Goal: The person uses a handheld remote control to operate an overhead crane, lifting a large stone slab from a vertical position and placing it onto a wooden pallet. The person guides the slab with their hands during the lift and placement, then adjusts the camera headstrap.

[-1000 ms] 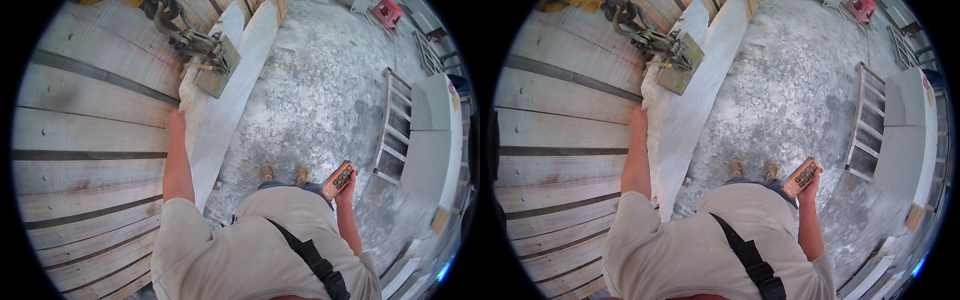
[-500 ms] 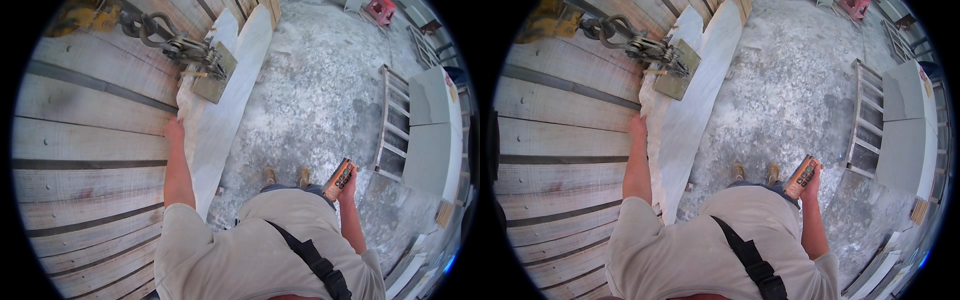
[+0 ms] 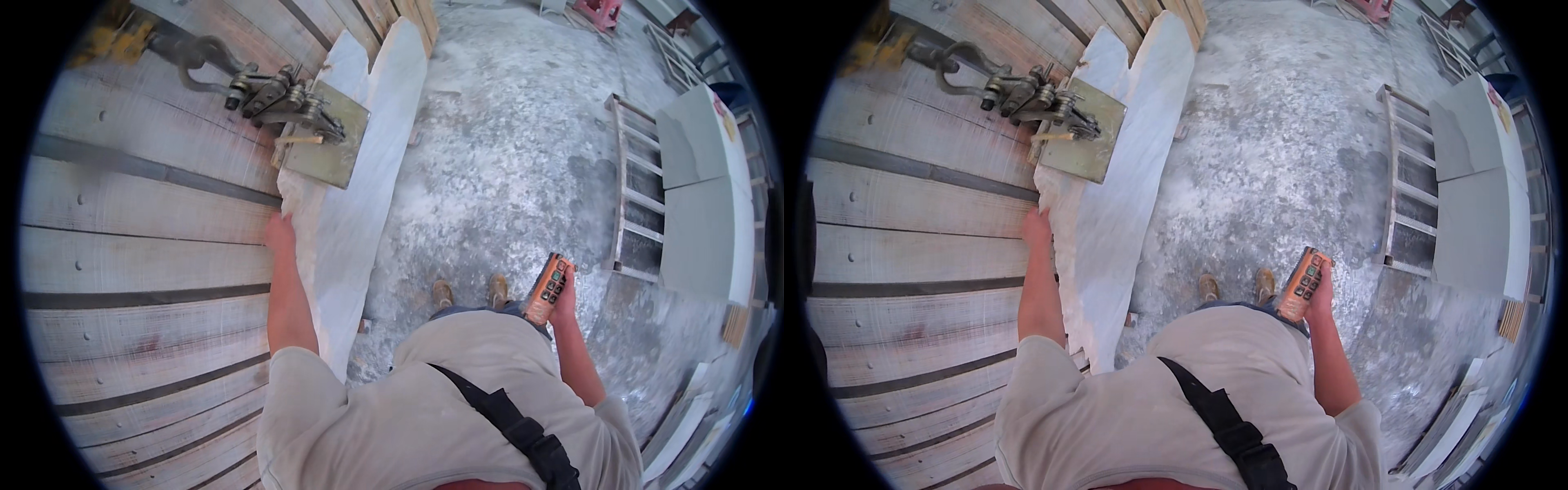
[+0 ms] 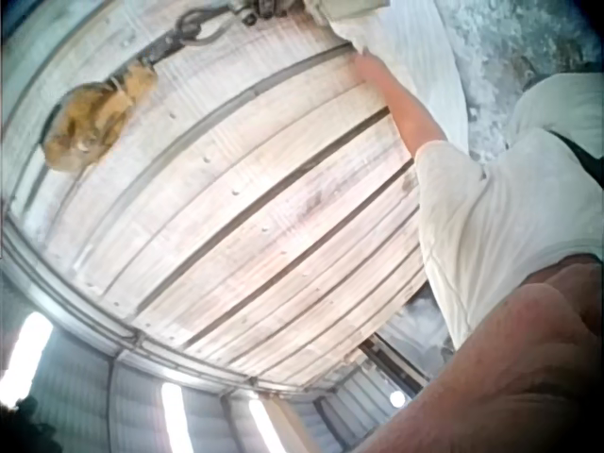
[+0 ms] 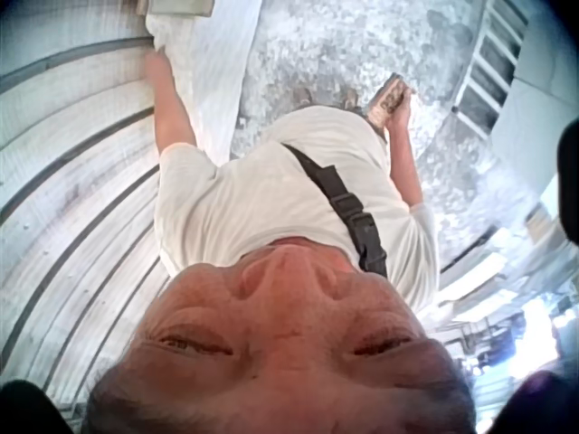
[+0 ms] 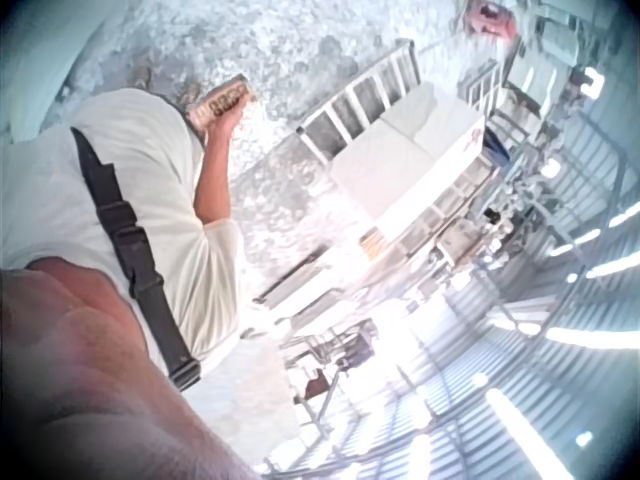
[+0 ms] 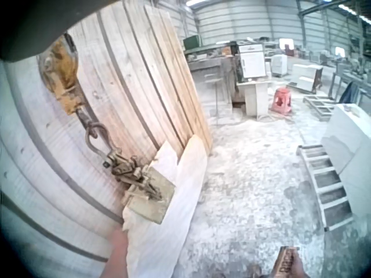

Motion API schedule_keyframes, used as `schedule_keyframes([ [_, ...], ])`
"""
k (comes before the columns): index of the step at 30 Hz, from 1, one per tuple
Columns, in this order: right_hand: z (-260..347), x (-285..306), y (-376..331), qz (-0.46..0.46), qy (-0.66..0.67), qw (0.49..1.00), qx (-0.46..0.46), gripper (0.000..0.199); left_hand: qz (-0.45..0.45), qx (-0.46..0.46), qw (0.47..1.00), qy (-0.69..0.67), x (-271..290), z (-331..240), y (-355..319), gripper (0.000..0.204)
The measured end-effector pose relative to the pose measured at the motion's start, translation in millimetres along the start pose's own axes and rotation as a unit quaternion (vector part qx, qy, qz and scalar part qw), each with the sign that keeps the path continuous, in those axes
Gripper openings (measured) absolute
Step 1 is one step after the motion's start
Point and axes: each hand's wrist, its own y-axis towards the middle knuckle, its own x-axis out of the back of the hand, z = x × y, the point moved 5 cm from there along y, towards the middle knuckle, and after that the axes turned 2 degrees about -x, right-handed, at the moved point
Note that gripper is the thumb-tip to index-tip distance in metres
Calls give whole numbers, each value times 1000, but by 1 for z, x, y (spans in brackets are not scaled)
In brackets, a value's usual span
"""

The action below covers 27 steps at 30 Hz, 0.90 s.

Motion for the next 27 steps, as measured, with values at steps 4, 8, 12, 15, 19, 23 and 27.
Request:
schedule_keyframes([
  [4,4,-12,-1,28,8,1000,4,39,-16,7,1000,5,-1,4,3,34],
  [8,6,-14,-4,27,6,1000,0,39,-96,-29,995,31,9,0,0,32],
  [12,6,-12,-7,-3,23,1000,9,39,-304,-61,951,-19,40,-26,-43,33],
  [15,2,-5,-4,2,26,1000,-3,40,68,-6,992,-103,-40,3,-62,40],
  [19,1,-7,-6,5,12,1000,-12,40,11,-13,995,-97,-100,37,-57,50],
  [23,8,-9,-4,-3,20,1000,11,40,108,52,985,-127,-110,39,-37,56],
  [27,14,-13,-1,2,32,999,14,40,50,45,990,-123,-111,35,-37,64],
])
